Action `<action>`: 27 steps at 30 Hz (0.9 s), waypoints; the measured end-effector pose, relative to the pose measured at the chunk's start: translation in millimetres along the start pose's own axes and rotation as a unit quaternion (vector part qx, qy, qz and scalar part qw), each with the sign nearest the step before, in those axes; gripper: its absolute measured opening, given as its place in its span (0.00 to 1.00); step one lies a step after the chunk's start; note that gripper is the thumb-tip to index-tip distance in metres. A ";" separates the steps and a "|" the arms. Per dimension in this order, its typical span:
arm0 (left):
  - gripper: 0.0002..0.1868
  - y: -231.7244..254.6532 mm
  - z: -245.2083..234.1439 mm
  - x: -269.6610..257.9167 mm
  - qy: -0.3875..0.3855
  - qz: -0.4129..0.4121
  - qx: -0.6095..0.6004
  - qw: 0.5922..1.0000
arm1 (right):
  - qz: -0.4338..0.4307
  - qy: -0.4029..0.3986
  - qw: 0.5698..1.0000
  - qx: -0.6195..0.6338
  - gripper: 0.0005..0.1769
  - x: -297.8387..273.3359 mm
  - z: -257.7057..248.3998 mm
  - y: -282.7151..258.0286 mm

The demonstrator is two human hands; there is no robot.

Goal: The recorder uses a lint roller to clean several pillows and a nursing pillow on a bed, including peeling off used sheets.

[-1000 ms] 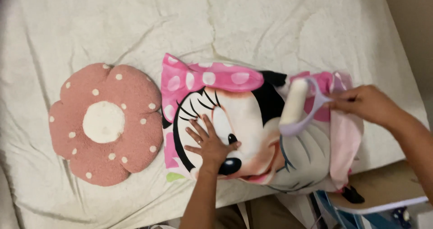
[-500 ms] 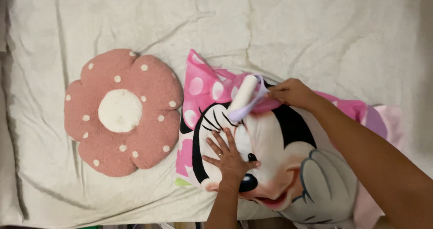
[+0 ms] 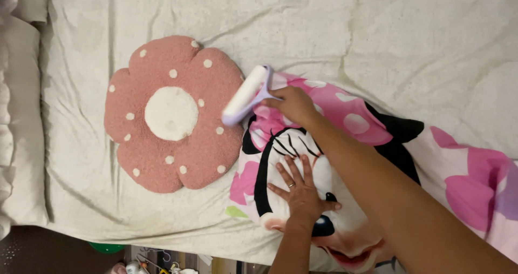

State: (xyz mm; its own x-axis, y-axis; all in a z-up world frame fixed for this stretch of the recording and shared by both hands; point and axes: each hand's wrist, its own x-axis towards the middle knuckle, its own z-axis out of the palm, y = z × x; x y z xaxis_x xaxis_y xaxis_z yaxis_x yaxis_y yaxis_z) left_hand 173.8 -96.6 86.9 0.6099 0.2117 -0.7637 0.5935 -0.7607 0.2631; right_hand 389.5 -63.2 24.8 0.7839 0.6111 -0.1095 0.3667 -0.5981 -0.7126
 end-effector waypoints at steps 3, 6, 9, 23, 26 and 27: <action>0.89 -4.3 4.4 1.3 0.023 0.021 -0.008 0.999 | 0.197 -0.085 0.842 0.495 0.22 -33.3 -26.4 -4.4; 0.90 -4.6 3.1 3.4 0.025 0.030 -0.007 0.999 | 0.221 -0.139 0.657 0.708 0.27 -84.8 -68.1 -10.5; 0.90 -3.6 -7.0 -6.7 0.005 0.030 0.011 0.999 | 0.227 -0.182 0.484 0.825 0.29 -149.6 -74.4 9.3; 0.49 -171.7 11.7 -12.8 0.217 0.253 0.215 0.918 | 0.272 -0.024 0.793 0.545 0.29 -373.6 -137.2 -10.7; 0.49 -211.8 7.6 -6.3 0.107 0.134 0.214 0.962 | 0.177 0.052 0.978 0.097 0.27 -407.4 -159.4 -50.6; 0.50 -225.6 5.7 -1.6 0.071 0.072 0.201 0.974 | 0.058 0.061 0.990 -0.113 0.27 -414.6 -172.1 -73.3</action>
State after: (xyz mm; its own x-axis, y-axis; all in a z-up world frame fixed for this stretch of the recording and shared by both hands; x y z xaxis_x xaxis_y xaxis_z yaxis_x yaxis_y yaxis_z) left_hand 36.0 71.1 25.4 0.7546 0.1460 -0.6398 0.2600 -0.9617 0.0872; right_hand 123.8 -362.0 241.7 0.8765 0.4735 -0.0871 0.3636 -0.7695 -0.5250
